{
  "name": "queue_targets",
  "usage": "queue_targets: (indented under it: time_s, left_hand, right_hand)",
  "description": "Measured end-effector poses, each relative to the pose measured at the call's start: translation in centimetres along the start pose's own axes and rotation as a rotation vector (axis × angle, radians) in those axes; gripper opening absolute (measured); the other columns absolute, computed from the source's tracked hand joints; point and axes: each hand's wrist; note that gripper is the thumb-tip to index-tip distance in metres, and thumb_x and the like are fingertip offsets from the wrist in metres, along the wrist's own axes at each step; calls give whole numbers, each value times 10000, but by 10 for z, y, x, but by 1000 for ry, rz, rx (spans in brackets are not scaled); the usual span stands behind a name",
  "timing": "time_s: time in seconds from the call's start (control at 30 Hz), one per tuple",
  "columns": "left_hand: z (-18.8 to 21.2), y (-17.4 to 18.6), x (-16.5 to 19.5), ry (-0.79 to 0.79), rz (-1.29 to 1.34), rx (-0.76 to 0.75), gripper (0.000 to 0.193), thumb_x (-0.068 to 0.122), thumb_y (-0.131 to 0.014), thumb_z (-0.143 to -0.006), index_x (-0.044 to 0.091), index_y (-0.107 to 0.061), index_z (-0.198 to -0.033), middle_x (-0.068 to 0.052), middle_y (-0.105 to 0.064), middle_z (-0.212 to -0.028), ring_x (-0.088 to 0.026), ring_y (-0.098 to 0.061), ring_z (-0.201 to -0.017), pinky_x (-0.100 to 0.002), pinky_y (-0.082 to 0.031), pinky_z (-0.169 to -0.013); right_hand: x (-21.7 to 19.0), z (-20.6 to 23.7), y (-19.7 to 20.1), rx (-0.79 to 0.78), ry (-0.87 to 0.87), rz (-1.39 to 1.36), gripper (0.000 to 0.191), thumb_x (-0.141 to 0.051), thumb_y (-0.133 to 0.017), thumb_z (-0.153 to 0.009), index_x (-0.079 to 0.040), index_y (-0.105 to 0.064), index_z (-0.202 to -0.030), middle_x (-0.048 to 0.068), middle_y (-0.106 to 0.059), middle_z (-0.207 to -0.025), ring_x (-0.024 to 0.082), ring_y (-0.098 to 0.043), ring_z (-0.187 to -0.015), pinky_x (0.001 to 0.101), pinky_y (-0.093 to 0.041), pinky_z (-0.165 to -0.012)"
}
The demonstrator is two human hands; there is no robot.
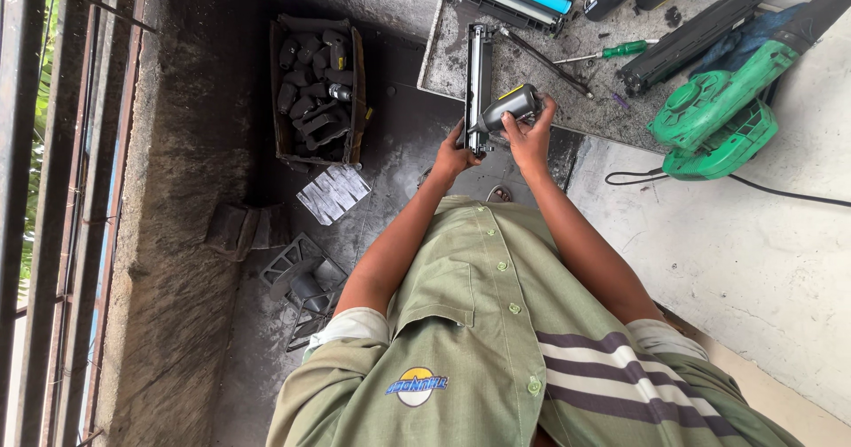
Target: The person works on a printer toner cartridge at a workbench, removing its roller and internal components, using a screwdriver on the parts, and blowing dust off the components with a green electric air blower before setting the cleaned roller aside.
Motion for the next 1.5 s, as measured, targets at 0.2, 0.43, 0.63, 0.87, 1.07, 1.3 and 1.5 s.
queue_targets:
  time_s: [0.2,0.43,0.63,0.87,1.07,1.3,1.5]
  left_hand:
    - [-1,0,1,10,-51,16,1081,-245,-548,-718,241,-271,-1643,-164,-698,-1128,-267,-753,-895,-337,-617,-721]
    - [1,-1,3,28,-15,12,1094,-253,-554,-709,253,-272,-1637,-147,-696,-1120,-267,-754,-892,-346,-629,-747]
    - [0,0,5,24,-34,8,1087,-246,-552,-712,251,-283,-1640,-151,-697,-1096,-265,-752,-885,-339,-626,-742]
    - [1,2,6,10,-14,-9,1074,-252,-544,-708,225,-288,-1635,-143,-701,-1063,-262,-752,-859,-340,-628,-732]
    - [2,4,6,15,-23,-13,1065,-249,-548,-716,214,-291,-1639,-159,-706,-1046,-258,-748,-853,-334,-631,-739]
    - [-1,6,4,26,-33,-9,1058,-244,-559,-714,218,-303,-1631,-138,-699,-1048,-234,-743,-843,-326,-633,-743]
    - [-3,8,2,28,-43,-12,1048,-240,-564,-716,217,-318,-1627,-132,-706,-1057,-230,-742,-846,-324,-638,-744]
  right_hand:
    - [-1,-3,1,-13,26,13,707,-103,-709,-1016,-153,-194,-1499,162,-449,-1385,243,-703,-1159,373,-648,-847]
    - [-7,-12,-1,-5,21,45,714,-109,-708,-1022,-152,-184,-1504,178,-472,-1376,262,-717,-1137,377,-690,-848]
    - [-16,-25,-6,2,12,10,759,-110,-712,-1017,-169,-143,-1515,176,-425,-1414,290,-681,-1219,419,-639,-884]
    - [-26,-38,-16,49,-13,1,753,-140,-716,-1033,-212,-161,-1536,193,-493,-1414,289,-694,-1227,438,-642,-893]
    - [-32,-52,-22,80,25,-19,759,-136,-717,-1017,-210,-160,-1528,194,-492,-1429,295,-693,-1210,454,-687,-875]
    - [-29,-66,-22,85,33,9,761,-123,-710,-1026,-226,-151,-1531,184,-492,-1413,298,-701,-1204,444,-646,-880]
    - [-27,-76,-22,95,49,29,741,-125,-720,-1024,-231,-183,-1524,195,-515,-1399,305,-723,-1170,448,-656,-856]
Point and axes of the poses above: each hand's wrist, its own z-axis away from the middle knuckle, its own y-axis out of the back of the hand, x = y × z
